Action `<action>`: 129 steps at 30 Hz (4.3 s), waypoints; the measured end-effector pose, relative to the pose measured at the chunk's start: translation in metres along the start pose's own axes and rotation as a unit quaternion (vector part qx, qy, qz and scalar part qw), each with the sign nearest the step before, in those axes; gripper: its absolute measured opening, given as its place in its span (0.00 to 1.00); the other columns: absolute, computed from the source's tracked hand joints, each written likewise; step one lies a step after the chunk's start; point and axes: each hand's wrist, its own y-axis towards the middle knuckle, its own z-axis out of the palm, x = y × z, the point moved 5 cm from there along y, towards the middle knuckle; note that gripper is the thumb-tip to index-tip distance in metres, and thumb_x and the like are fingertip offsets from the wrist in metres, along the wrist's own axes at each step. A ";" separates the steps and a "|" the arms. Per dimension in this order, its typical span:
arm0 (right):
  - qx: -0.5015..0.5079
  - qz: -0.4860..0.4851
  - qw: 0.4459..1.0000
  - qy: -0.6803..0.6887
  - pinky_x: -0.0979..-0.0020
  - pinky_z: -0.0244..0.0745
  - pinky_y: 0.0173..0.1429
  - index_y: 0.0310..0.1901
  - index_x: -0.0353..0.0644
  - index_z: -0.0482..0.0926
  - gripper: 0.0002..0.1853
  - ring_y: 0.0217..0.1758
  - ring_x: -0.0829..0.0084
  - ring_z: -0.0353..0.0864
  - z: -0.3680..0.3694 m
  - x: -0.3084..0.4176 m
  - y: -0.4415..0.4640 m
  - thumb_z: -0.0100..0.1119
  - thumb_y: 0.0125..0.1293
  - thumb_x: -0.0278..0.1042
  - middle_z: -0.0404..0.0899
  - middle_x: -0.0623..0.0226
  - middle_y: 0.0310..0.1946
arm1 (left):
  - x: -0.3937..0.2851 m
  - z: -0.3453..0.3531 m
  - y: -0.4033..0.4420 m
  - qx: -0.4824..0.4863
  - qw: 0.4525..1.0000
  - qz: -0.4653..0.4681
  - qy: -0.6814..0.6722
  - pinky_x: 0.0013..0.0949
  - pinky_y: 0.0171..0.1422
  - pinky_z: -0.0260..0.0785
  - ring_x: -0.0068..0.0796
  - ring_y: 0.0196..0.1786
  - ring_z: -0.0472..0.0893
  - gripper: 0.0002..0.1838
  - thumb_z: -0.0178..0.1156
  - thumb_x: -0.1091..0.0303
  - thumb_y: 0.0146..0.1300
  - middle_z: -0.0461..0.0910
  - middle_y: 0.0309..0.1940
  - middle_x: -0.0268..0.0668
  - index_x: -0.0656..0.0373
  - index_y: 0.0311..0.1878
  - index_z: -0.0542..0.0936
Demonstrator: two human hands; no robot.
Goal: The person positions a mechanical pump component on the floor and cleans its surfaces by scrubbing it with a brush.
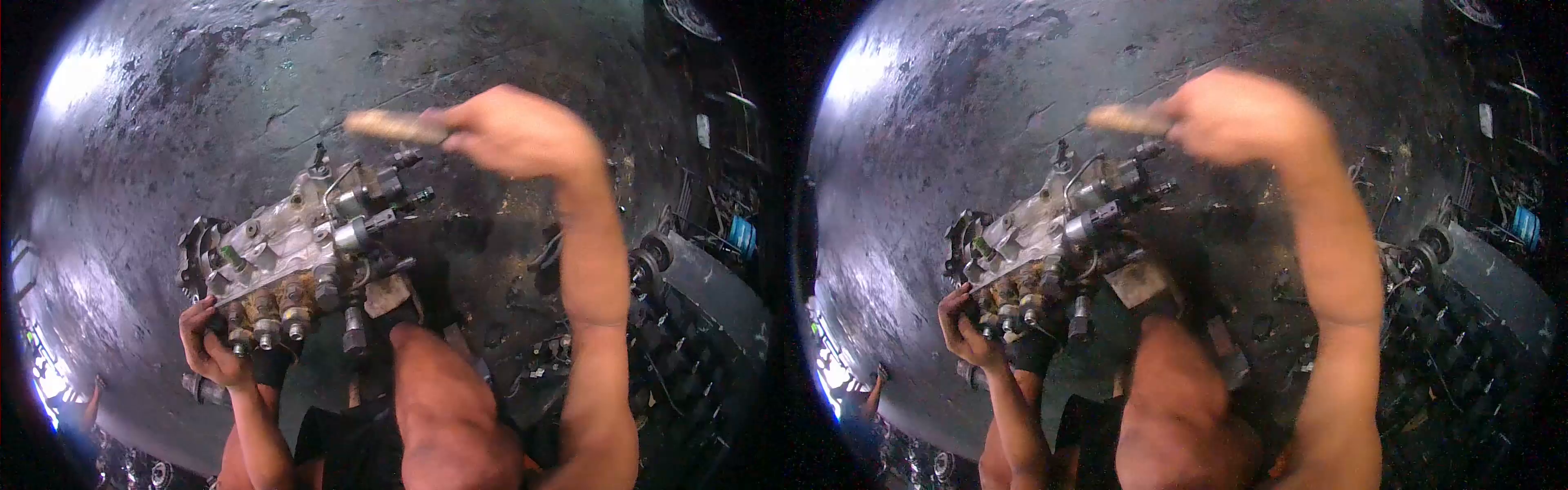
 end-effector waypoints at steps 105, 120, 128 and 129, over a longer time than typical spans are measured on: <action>-0.247 0.083 0.574 0.777 0.76 0.52 0.10 0.45 0.43 0.69 0.22 0.09 0.79 0.57 0.209 0.115 0.040 0.40 0.79 0.56 0.61 0.71 0.18 | 0.019 0.065 0.223 0.154 0.977 -0.083 0.126 0.39 0.48 0.76 0.40 0.38 0.85 0.21 0.48 0.72 0.57 0.85 0.34 0.54 0.68 0.49 0.84; -0.236 0.146 0.695 0.663 0.76 0.51 0.09 0.44 0.41 0.72 0.28 0.09 0.81 0.58 0.199 0.057 0.012 0.45 0.75 0.65 0.63 0.74 0.18 | 0.025 0.080 0.212 0.079 0.996 -0.038 0.028 0.46 0.53 0.78 0.58 0.45 0.83 0.17 0.57 0.77 0.46 0.83 0.39 0.55 0.58 0.39 0.87; -0.228 0.204 0.685 0.661 0.78 0.52 0.09 0.42 0.46 0.72 0.23 0.10 0.82 0.59 0.220 0.064 -0.026 0.45 0.76 0.61 0.63 0.76 0.18 | 0.023 0.081 0.214 0.070 0.995 -0.054 0.043 0.47 0.53 0.77 0.58 0.45 0.83 0.15 0.56 0.76 0.48 0.83 0.37 0.55 0.57 0.39 0.87; -0.236 0.199 0.677 0.668 0.78 0.53 0.10 0.42 0.46 0.72 0.23 0.10 0.82 0.59 0.223 0.065 -0.027 0.45 0.76 0.61 0.63 0.76 0.18 | 0.024 0.082 0.216 0.075 0.994 -0.059 0.059 0.48 0.53 0.77 0.57 0.45 0.83 0.16 0.57 0.76 0.48 0.84 0.37 0.54 0.56 0.39 0.88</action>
